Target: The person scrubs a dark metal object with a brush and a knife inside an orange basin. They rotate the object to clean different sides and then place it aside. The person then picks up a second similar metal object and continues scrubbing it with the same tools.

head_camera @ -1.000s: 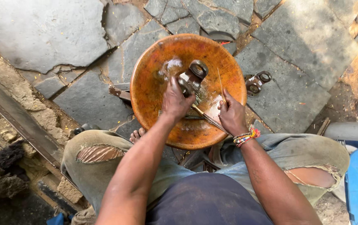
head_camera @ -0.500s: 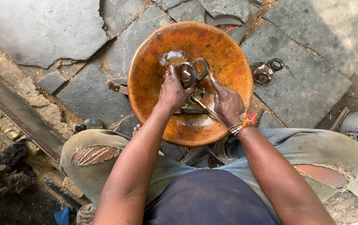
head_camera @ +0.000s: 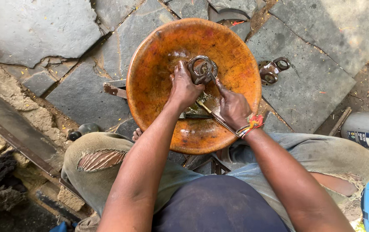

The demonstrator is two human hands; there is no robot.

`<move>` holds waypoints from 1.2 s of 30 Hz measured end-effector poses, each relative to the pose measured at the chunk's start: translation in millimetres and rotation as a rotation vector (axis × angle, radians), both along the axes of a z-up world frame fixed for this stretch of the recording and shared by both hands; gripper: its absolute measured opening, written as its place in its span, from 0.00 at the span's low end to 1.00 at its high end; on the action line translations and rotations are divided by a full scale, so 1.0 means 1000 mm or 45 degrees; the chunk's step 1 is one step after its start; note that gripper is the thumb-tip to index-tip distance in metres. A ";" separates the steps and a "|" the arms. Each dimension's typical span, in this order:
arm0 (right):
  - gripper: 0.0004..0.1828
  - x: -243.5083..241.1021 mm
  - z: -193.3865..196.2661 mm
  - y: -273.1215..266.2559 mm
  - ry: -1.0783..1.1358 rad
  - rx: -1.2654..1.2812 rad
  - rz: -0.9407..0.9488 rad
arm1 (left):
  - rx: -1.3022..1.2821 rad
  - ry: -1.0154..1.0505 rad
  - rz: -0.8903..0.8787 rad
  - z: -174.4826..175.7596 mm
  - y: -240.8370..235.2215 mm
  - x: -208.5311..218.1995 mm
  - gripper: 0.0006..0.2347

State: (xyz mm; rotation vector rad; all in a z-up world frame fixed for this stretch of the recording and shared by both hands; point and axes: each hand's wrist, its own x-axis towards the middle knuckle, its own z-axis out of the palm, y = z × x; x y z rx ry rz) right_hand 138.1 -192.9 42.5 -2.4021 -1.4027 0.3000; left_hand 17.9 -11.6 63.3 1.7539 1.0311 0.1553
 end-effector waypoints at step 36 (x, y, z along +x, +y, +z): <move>0.25 0.032 0.071 0.016 0.294 -0.465 0.122 | -0.100 0.039 -0.066 0.005 0.014 0.003 0.37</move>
